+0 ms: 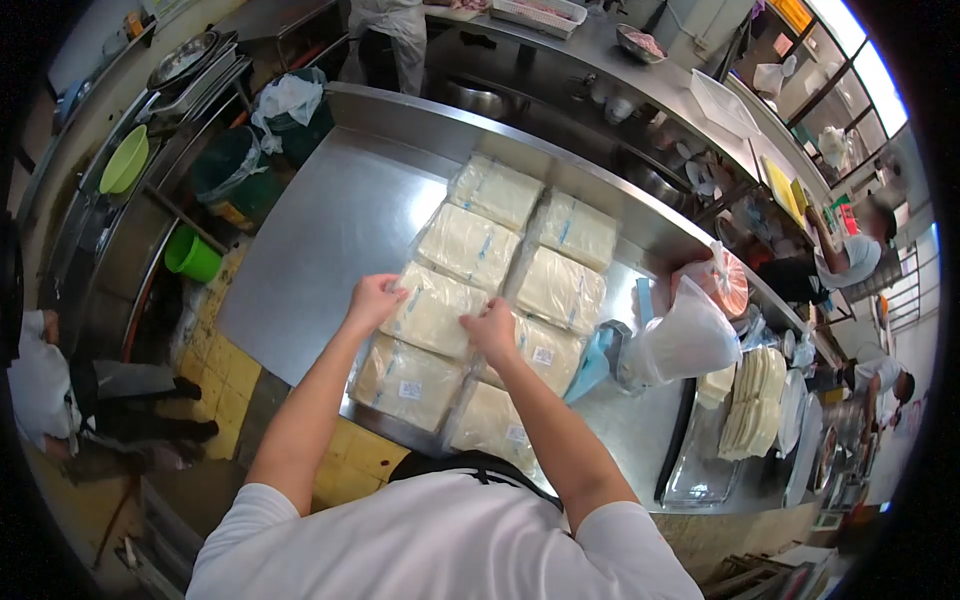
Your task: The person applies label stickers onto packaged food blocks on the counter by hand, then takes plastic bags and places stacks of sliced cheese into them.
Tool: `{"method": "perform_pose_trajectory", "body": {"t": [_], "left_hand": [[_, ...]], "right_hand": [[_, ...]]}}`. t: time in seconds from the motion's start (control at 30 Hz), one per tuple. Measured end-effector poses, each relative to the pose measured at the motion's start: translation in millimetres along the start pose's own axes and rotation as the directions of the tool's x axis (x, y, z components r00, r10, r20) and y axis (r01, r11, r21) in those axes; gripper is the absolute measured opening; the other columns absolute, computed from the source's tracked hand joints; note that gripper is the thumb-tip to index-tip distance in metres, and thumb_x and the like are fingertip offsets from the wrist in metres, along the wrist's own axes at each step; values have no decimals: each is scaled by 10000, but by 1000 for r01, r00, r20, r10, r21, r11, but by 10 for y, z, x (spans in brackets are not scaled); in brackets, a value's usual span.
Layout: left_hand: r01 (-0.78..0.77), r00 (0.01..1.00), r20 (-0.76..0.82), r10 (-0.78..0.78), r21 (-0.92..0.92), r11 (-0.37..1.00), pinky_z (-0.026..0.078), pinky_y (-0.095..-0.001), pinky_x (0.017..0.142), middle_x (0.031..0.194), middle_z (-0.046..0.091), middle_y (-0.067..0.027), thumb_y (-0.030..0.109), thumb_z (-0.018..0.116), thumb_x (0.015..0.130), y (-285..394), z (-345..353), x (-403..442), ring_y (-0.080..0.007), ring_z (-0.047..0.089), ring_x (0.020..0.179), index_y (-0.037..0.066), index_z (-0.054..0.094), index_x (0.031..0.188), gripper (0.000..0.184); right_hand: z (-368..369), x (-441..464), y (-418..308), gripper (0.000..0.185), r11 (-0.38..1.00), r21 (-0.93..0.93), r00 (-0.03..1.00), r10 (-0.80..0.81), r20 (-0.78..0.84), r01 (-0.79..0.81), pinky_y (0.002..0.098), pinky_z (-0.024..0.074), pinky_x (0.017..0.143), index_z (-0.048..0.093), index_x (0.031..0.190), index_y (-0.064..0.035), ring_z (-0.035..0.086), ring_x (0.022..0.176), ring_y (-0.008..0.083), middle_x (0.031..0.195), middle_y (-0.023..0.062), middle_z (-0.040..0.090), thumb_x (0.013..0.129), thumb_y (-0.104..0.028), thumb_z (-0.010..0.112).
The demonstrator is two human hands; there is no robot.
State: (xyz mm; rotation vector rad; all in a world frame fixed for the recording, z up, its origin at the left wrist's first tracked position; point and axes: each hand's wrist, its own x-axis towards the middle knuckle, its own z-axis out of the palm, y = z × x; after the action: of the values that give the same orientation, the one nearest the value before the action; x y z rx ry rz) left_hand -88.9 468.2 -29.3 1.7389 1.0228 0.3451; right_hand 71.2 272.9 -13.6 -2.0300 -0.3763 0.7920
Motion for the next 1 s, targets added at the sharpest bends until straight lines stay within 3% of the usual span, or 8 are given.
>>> {"method": "perform_pose_trajectory", "body": {"t": [0.3, 0.5, 0.63, 0.7, 0.77, 0.83, 0.9, 1.0], "left_hand": [[-65, 968, -201, 148, 372, 926, 513, -407, 966, 1225, 698, -192, 175, 774, 849, 413, 98, -303, -317, 665, 1122, 67, 716, 1234, 404], [-493, 869, 285, 403, 549, 675, 255, -553, 1202, 1544, 454, -213, 363, 606, 977, 460, 529, -777, -385, 351, 1474, 79, 616, 1387, 499], [-431, 899, 281, 337, 705, 563, 193, -603, 1213, 1565, 431, -228, 415, 506, 1028, 607, 690, -943, -409, 347, 1475, 53, 586, 1419, 539], [-492, 870, 315, 378, 588, 642, 197, -600, 1211, 1546, 453, -234, 416, 515, 1026, 840, 802, -1005, -417, 369, 1458, 48, 593, 1411, 538], [-616, 787, 304, 537, 438, 655, 297, -548, 1183, 1449, 554, -240, 359, 589, 1002, 1069, 969, -1120, -415, 468, 1380, 24, 657, 1319, 466], [-705, 697, 346, 628, 171, 688, 371, -504, 1141, 1376, 609, -232, 303, 642, 975, 1474, 1300, -1391, -405, 523, 1320, 13, 692, 1241, 397], [-741, 625, 328, 708, -35, 671, 465, -448, 1067, 1269, 675, -215, 226, 707, 934, 1684, 1602, -1610, -388, 597, 1225, 7, 727, 1142, 303], [-722, 585, 405, 702, -134, 679, 480, -440, 1054, 1269, 681, -194, 198, 731, 919, 1932, 1949, -1954, -363, 616, 1204, 21, 730, 1148, 290]], "right_hand": [[-85, -141, 13, 606, 951, -270, 971, -192, -139, 150, 394, 576, 713, 513, 1253, 73, 694, 838, 250, 1008, 186, 674, 799, -151, 847], [-602, -727, 23, 479, 915, -172, 916, -386, -110, 365, 379, 576, 747, 582, 1231, 45, 707, 874, 253, 1096, 178, 681, 833, -123, 790], [-1388, -1180, -70, 384, 877, -193, 834, -479, -273, 440, 354, 587, 708, 619, 1181, 32, 713, 874, 259, 1071, 167, 671, 838, -62, 762], [-1877, -1291, -159, 329, 827, -278, 729, -562, -391, 489, 328, 589, 632, 636, 1152, 18, 707, 900, 256, 1078, 166, 663, 841, -9, 739], [-2377, -1428, -432, 375, 788, -370, 629, -616, -474, 492, 388, 589, 782, 625, 1188, 5, 665, 1035, 316, 1142, 181, 647, 833, -25, 741], [-3082, -1455, -785, 433, 498, -800, 276, -864, -422, 334, 451, 513, 973, 606, 1232, -6, 585, 1158, 392, 1216, 196, 622, 824, -56, 742], [-3425, -1278, -761, 496, 518, -834, 267, -845, -463, 192, 485, 459, 1041, 579, 1292, -1, 570, 1195, 422, 1254, 220, 633, 846, -152, 735], [-3743, -1094, -552, 385, 739, -673, 750, -428, -504, -30, 508, 509, 964, 647, 1213, -26, 653, 1071, 425, 1141, 225, 692, 890, -228, 704]]}}
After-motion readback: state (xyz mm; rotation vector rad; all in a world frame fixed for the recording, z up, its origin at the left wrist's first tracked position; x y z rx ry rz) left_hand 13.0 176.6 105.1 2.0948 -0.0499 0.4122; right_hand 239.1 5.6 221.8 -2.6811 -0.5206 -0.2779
